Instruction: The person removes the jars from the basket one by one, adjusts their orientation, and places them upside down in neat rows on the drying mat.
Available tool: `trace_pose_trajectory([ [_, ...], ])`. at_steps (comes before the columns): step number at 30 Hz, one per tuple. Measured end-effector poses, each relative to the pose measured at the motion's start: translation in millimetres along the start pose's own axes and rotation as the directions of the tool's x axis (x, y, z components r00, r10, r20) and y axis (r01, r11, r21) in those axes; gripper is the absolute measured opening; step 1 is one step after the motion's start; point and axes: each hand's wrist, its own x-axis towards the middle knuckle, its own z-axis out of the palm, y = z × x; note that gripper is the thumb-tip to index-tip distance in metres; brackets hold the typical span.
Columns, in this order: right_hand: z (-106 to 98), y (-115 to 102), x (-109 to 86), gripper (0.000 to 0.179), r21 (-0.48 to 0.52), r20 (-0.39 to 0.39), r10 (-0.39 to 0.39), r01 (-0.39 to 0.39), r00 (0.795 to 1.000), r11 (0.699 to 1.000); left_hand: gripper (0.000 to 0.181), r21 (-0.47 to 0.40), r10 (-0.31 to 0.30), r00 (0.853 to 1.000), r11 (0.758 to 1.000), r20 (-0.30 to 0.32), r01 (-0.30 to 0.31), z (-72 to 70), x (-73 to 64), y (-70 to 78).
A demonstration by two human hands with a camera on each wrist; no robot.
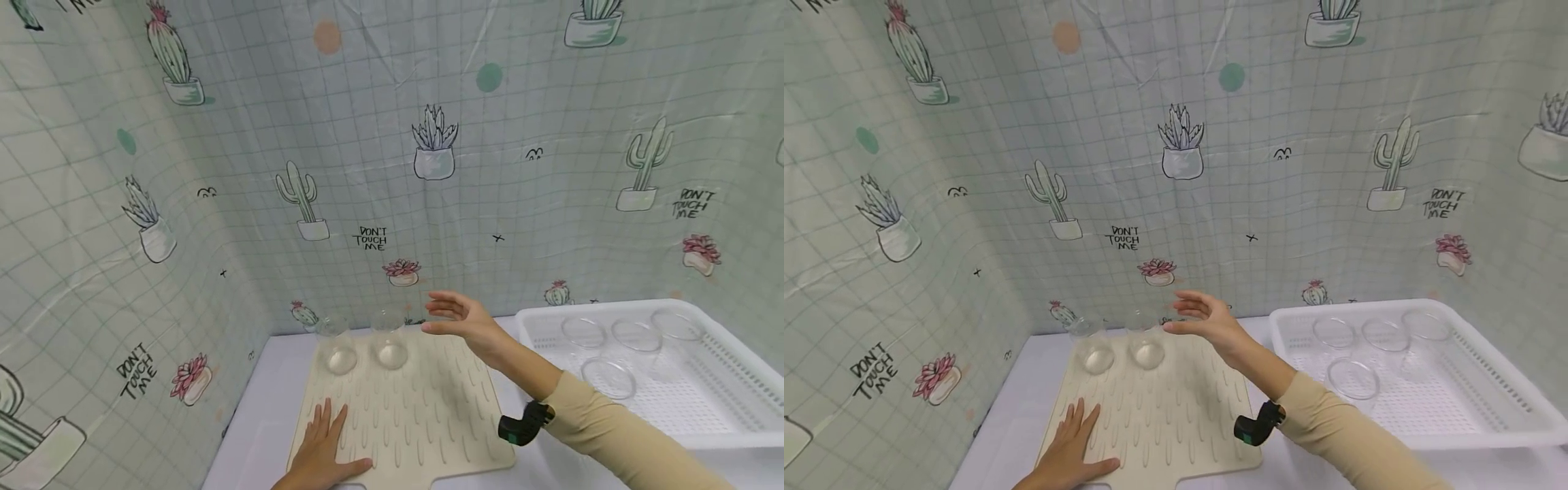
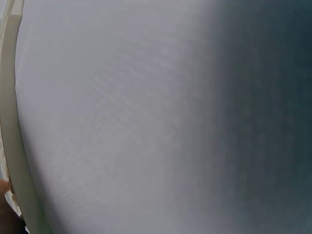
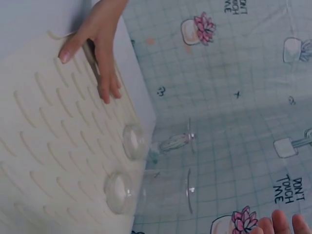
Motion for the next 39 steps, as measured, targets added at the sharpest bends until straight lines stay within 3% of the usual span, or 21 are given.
trace_pose_trajectory([
  [7,-32,-16,-33.5,0.069,-0.063,-0.019,-0.051,0.050,0.998,0.997,0.116,0.010,-0.025,1.000,1.000,0.000,0.025,1.8,2.6,-0.6],
  [17,-81,-26,-73.9,0.056,-0.161,-0.122,-0.128,0.107,0.984,0.981,0.115,0.018,-0.030,1.000,0.999,0.001,0.030,-0.2,1.2,0.5],
  [26,-115,-16,-107.5,0.047,-0.301,-0.192,-0.209,0.145,0.959,0.943,0.115,0.012,-0.030,1.000,0.999,-0.001,0.030,1.0,0.1,1.4],
  [32,-135,-7,-127.5,0.045,-0.427,-0.249,-0.237,0.113,0.939,0.897,0.116,0.019,-0.035,0.999,0.999,-0.010,0.035,1.6,0.3,1.4],
  [39,-153,4,-147.2,0.044,-0.478,-0.306,-0.247,0.076,0.919,0.875,0.116,0.020,-0.027,1.000,0.999,-0.016,0.027,3.0,1.5,-0.1],
])
